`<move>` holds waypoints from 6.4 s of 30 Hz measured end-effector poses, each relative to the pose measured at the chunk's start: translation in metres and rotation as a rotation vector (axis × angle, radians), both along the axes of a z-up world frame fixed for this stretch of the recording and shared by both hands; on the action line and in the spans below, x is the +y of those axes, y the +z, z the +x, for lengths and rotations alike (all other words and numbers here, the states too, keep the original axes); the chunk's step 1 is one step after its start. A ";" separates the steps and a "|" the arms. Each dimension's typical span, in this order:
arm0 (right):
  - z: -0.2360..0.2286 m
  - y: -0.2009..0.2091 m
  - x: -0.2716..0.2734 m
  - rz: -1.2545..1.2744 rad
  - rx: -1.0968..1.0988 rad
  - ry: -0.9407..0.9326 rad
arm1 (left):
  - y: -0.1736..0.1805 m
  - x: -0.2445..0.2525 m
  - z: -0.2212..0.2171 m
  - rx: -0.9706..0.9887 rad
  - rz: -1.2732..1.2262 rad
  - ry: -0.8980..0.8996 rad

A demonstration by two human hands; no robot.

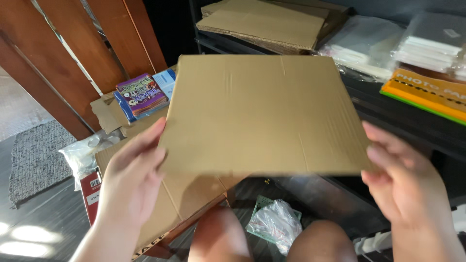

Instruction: The person sits on the floor and repeatedly picks up flat cardboard pieces from a stack on a table. They place each piece into a drawer of a black metal cabinet, stacking them neatly inside.

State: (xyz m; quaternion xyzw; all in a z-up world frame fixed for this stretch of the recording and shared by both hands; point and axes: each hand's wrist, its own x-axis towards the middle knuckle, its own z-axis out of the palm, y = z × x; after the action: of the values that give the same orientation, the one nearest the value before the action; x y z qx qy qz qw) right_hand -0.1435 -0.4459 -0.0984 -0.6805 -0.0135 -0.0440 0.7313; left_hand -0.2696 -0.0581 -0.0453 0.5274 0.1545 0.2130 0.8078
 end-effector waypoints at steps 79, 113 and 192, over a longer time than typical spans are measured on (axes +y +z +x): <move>0.138 -0.146 -0.137 -1.126 0.443 -0.530 | -0.183 -0.301 0.364 0.218 0.972 -0.484; 0.117 0.032 0.069 -0.381 -0.201 0.219 | 0.030 0.053 0.308 0.673 1.690 -0.027; -0.133 -0.164 -0.125 0.209 0.233 -0.391 | -0.172 -0.132 0.040 -0.002 0.220 -0.268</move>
State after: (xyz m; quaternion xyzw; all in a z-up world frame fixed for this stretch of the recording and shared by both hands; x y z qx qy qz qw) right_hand -0.2763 -0.5714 -0.2625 -0.5915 0.2076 -0.1069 0.7717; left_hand -0.2293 -0.1899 -0.2173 0.6285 0.0579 0.1197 0.7664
